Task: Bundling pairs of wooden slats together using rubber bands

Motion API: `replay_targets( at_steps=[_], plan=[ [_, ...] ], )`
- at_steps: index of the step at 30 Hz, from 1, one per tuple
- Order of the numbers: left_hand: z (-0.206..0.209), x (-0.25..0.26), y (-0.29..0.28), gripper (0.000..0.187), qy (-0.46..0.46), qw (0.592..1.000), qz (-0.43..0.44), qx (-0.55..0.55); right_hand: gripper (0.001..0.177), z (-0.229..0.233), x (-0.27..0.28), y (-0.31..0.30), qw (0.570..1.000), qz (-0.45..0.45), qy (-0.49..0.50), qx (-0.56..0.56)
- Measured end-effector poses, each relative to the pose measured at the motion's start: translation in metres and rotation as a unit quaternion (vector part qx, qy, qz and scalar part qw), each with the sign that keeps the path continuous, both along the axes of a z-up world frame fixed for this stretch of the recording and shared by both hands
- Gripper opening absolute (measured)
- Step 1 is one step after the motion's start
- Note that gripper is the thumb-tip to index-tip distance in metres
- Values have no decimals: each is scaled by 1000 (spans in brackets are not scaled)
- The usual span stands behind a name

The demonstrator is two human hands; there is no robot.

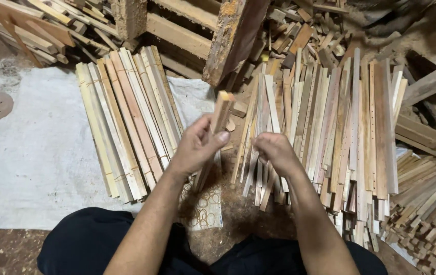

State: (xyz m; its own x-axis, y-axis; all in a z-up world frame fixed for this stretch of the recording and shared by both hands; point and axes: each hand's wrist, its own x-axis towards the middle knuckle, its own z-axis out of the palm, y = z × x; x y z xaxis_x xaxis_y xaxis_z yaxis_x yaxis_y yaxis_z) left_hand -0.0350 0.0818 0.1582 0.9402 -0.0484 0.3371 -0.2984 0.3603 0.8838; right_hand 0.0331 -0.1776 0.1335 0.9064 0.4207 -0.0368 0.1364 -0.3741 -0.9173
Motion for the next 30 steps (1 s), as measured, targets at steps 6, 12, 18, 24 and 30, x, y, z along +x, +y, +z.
replay_targets(
  at_steps=[6, 12, 18, 24, 30],
  plan=[
    [8, -10, -46, 14, -89, 985, 101, 107, 14, 135, 5, 27, 937, -116, 187, 270],
    [-31, 7, -60, 13, -107, 966, 169, 164, 18, 188, -57, 91, 980, 86, -175, -36],
    [-21, 11, -29, 53, -22, 976, 192, 98, 17, 101, -70, 75, 958, 146, -226, -99],
    [-6, 2, -30, 51, -58, 993, 92, 54, 14, 50, -46, 58, 955, -60, -288, 21],
    [-19, 12, -21, 24, -84, 969, 191, 133, 7, 21, -55, 49, 959, -219, -175, 45]
  ],
)
